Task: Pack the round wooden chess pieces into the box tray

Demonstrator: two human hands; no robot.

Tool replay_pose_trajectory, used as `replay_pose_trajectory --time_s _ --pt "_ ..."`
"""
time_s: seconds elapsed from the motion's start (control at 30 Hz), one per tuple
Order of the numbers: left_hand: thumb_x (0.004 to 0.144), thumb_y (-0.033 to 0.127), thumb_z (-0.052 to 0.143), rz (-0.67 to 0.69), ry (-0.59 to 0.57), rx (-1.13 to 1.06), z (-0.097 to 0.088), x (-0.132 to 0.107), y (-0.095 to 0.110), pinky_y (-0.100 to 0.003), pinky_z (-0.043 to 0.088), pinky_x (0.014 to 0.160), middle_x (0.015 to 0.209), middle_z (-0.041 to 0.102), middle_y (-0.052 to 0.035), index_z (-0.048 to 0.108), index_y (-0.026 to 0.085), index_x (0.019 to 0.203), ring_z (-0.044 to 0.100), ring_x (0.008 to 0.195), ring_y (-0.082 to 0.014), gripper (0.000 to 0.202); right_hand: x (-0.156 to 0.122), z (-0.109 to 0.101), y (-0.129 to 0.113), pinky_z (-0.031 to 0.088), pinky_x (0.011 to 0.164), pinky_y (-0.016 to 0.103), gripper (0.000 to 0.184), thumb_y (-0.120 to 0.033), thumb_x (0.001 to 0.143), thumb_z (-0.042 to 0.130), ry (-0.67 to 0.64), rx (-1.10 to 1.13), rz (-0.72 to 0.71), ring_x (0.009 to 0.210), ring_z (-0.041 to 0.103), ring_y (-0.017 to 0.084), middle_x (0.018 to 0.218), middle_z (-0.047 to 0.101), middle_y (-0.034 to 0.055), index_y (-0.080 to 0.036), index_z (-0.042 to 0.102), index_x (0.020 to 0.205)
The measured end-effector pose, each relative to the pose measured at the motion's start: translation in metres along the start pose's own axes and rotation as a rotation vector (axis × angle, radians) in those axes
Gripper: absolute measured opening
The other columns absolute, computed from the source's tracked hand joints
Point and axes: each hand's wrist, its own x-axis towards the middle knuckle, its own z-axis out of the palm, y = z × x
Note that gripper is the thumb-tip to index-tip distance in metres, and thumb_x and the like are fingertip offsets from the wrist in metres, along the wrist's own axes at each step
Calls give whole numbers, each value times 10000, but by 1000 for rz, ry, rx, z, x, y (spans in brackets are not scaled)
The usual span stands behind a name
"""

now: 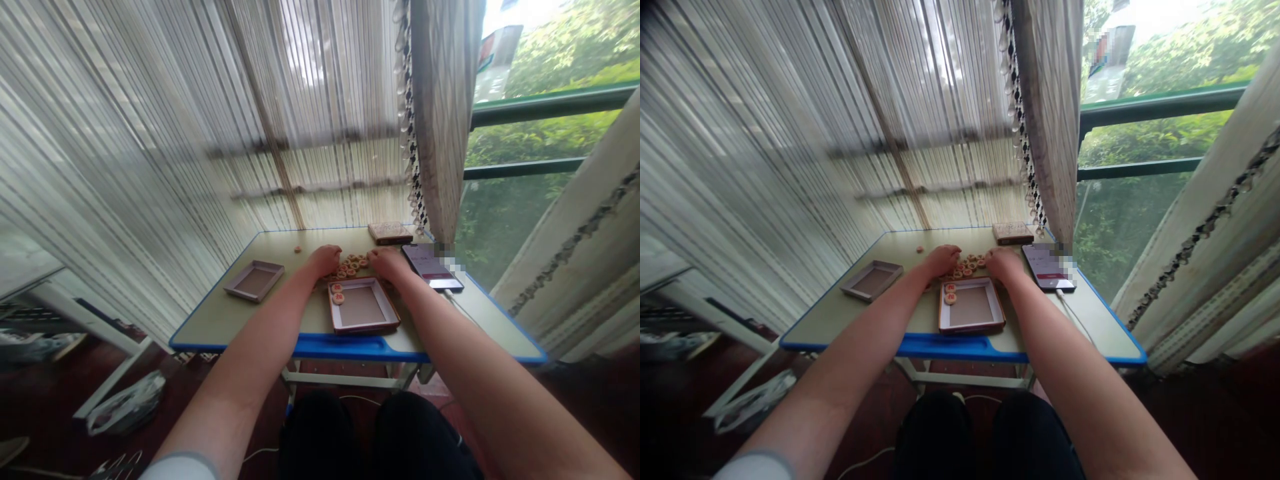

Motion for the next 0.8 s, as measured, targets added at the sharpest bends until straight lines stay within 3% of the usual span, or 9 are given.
replay_pose_trajectory --time_s 0.1,0.23,0.43,0.57,0.7,0.8 --pt "861 210 355 -31 22 -57 -4 -4 -1 -262 431 904 1065 663 -70 619 147 1088 595 990 -160 355 -3 -1 4 419 784 298 309 -339 803 471 104 33 72 970 586 233 960 683 119 -191 691 963" --pt "825 166 386 -27 73 -96 -5 -6 0 -249 434 898 1056 671 -57 642 152 1052 596 993 -153 343 -5 0 9 436 711 293 302 -359 741 533 138 55 128 905 602 235 959 683 101 -209 684 956" --pt "820 161 378 -98 209 -105 -12 -8 -6 -249 446 876 1003 684 -46 650 164 1010 606 953 -150 331 -5 -2 6 428 713 279 368 -338 811 442 145 111 114 899 608 215 945 685 110 -197 632 1093" --pt "814 183 395 -214 135 -52 -18 -13 -16 -274 450 872 992 681 -66 647 171 1013 609 940 -166 321 -8 -5 5 426 722 305 346 -303 815 439 167 75 148 907 606 236 925 688 120 -226 642 1084" --pt "749 178 473 -395 70 67 -23 -17 -28 -308 438 893 1084 642 -111 647 173 1027 586 1008 -208 328 -7 -5 9 432 721 320 299 -260 782 471 86 72 168 895 608 250 947 684 112 -233 680 995" --pt "727 168 484 -393 29 69 -27 -20 -32 -288 447 872 1053 656 -99 648 173 1021 595 986 -201 337 -4 -1 12 435 727 298 320 -270 765 492 103 110 108 891 607 233 970 679 97 -220 668 1027"
